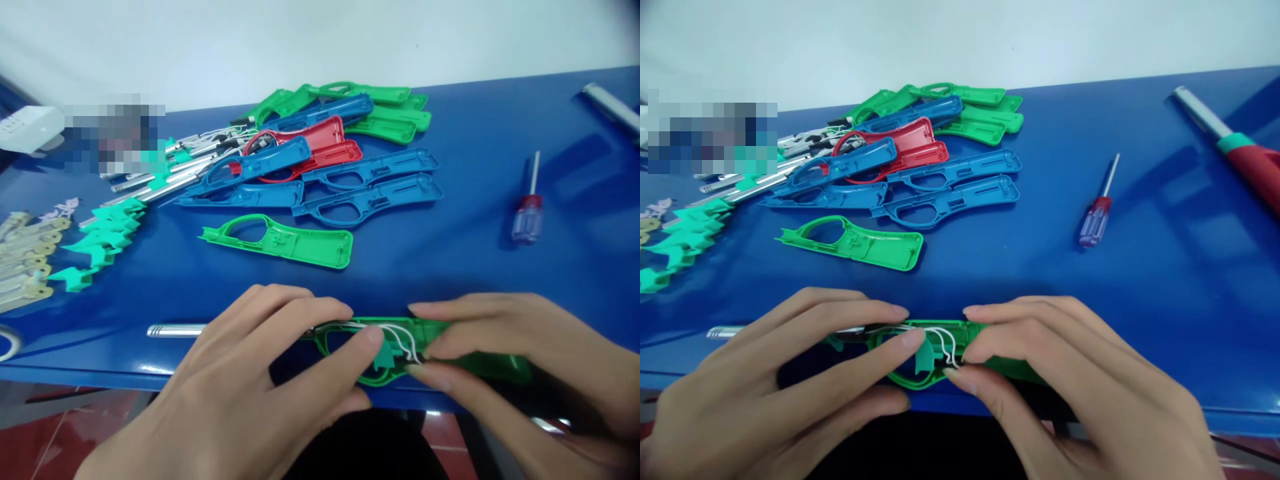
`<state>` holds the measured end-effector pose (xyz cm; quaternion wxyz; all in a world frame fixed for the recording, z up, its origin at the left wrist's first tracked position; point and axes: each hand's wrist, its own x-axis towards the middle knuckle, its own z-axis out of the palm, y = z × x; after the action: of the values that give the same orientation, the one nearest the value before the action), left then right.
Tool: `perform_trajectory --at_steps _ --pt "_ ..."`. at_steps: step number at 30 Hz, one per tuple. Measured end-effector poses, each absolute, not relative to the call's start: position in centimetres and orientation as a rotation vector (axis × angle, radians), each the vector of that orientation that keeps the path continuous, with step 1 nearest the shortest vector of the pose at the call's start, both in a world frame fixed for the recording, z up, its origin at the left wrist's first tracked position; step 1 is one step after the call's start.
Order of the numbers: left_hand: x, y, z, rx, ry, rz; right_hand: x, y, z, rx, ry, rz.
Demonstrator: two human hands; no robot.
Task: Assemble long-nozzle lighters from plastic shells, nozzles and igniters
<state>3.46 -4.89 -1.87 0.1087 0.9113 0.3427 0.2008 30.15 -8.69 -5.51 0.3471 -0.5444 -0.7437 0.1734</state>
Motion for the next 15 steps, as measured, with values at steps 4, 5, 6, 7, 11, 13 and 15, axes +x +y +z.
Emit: perform_trajectory --at_steps 4,5,6,7,11,13,15 --pt "3.55 -4.9 -2.32 2.699 1.004 0.574 30.51 -8.86 -5.2 -1.422 -1.957 0.476" --pt "3.49 -4.91 -2.39 2.699 1.003 0.559 30.71 -8.82 -5.17 -1.413 -1.982 0.48" --pt "3.42 -4.91 -2.45 2.699 1.007 0.552 30.89 -8.76 -5.15 -1.404 -2.019 0.483" --pt "3.33 -4.92 -2.5 2.698 1.009 0.548 31.03 -8.69 -5.12 -1.404 -2.045 0.481" --pt "3.1 -4.92 -2.51 2.704 1.012 0.502 30.98 -8.46 -4.93 -1.401 -2.047 0.469" --pt "3.12 -4.87 -2.44 2.714 1.0 0.477 30.75 -8.38 -4.82 -1.39 -2.04 0.463" --pt "3.24 -4.76 -2.4 2.695 0.994 0.493 30.56 -8.33 -4.73 -1.388 -2.032 0.472"
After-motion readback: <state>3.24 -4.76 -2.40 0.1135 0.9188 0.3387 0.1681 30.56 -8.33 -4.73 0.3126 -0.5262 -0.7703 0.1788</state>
